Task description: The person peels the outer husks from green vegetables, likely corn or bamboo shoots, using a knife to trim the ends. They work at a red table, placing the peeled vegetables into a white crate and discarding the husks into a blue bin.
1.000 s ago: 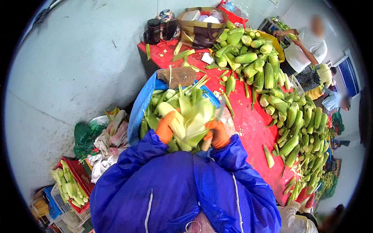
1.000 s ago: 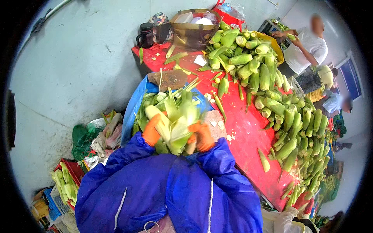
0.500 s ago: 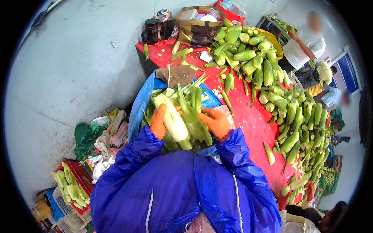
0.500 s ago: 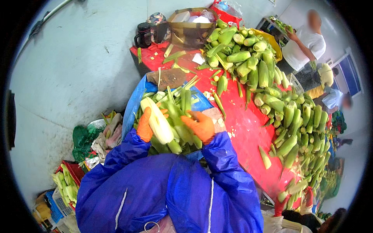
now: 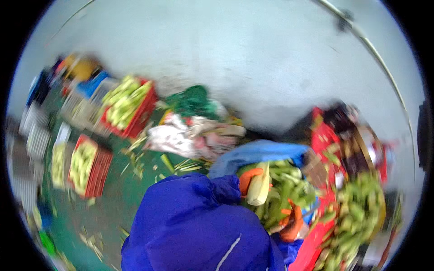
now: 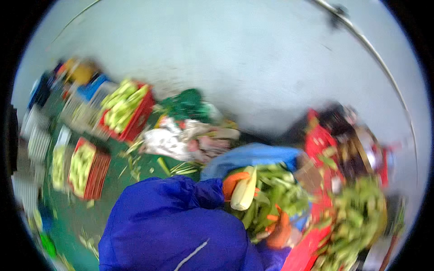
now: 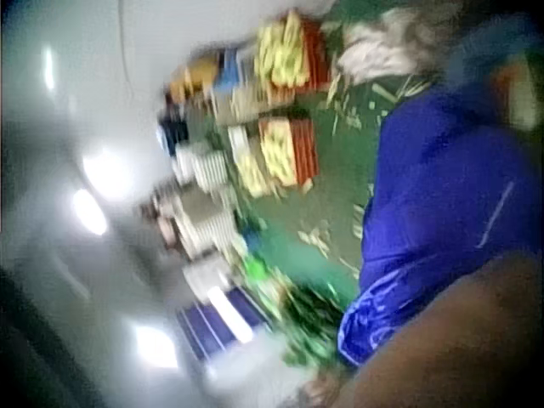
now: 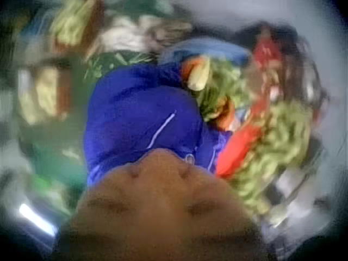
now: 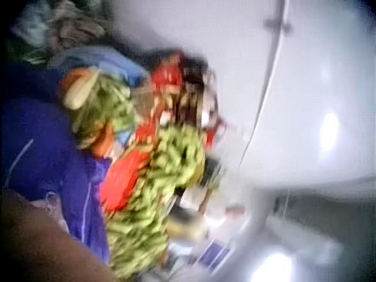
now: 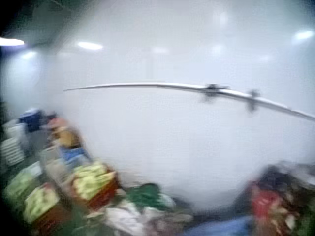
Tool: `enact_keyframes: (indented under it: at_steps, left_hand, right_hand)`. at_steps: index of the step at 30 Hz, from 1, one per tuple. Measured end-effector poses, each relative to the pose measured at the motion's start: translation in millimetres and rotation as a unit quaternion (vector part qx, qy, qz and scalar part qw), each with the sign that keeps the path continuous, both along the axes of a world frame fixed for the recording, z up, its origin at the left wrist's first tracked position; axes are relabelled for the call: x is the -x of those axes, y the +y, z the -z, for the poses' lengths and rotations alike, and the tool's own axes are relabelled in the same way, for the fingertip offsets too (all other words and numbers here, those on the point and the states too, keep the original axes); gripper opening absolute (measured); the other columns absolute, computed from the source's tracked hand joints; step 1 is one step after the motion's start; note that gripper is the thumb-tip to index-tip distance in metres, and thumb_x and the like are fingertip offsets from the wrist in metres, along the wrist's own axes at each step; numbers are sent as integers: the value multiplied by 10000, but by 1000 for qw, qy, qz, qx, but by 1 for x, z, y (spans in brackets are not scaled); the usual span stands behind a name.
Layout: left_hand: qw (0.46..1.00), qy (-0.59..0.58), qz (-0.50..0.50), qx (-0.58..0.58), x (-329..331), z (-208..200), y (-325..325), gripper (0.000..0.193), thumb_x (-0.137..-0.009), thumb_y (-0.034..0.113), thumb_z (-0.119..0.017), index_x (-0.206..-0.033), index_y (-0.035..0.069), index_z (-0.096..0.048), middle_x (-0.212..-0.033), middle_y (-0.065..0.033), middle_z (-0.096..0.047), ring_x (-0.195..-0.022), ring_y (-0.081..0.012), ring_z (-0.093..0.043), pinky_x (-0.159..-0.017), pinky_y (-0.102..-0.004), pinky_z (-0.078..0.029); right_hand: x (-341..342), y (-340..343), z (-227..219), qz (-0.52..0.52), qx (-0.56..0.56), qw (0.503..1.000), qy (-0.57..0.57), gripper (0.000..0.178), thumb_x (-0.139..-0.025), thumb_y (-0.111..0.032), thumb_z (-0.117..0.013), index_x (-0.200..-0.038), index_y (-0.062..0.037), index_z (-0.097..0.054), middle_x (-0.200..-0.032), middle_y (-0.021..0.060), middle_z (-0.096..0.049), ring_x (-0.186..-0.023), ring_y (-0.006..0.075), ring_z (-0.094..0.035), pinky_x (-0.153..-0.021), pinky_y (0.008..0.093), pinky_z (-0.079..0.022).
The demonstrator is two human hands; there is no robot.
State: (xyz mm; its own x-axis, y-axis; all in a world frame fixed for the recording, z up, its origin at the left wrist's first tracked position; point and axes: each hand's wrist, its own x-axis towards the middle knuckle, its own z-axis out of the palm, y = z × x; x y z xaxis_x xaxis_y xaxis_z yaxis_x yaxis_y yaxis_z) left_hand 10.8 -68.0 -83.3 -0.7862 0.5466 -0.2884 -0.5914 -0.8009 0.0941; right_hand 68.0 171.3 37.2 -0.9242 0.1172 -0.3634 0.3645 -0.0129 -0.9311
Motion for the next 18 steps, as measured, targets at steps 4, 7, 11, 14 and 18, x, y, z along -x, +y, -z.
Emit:
enact_keyframes:
  at_steps: [4, 7, 11, 14, 18]
  left_hand:
    - [991, -68, -113, 34, -24, 18, -61, 594, -856, 495, -586, -1232, 43, -500, -1107, -263, -616, -951, -385, -643, -809, -502, -536]
    - [958, -86, -261, 81, -49, 55, -127, 538, -836, 532, -608, -1099, 63, -584, -988, -193, -652, -805, -330, -664, -716, -476, -555]
    - [695, -27, -555, 456, -72, 100, -312, 367, -951, 422, -457, -969, 84, -600, -840, -106, -643, -711, -260, -642, -654, -449, -540]
    - [659, -98, -720, 194, -81, -37, -466, 448, -892, 553, -528, -1017, 127, -594, -900, -74, -639, -704, -246, -627, -587, -376, -533]
    - [468, -209, -789, 338, -87, -112, -523, 449, -873, 481, -601, -1102, 99, -541, -916, -119, -608, -642, -256, -597, -513, -352, -518]
  right_hand:
    - [34, -43, 12, -115, 42, 992, -27, 593, -950, -467, -472, -1225, 51, -561, -722, 85, -660, -394, 81, -415, -402, 236, -370]
    - [61, -90, 8, -223, 57, 972, -53, 600, -940, -475, -499, -1196, 62, -576, -713, 38, -670, -386, 64, -383, -388, 229, -353]
    - [74, -116, 7, -282, 47, 956, -59, 604, -943, -458, -491, -1216, 76, -562, -699, 41, -666, -373, 66, -369, -382, 233, -342]
    - [72, -111, 14, -273, 55, 959, -55, 614, -937, -465, -503, -1230, 72, -552, -700, 49, -665, -361, 65, -363, -372, 248, -340]
    - [63, -100, 18, -228, 59, 969, -72, 586, -933, -464, -507, -1182, 64, -554, -774, 97, -674, -376, 81, -390, -381, 255, -354]
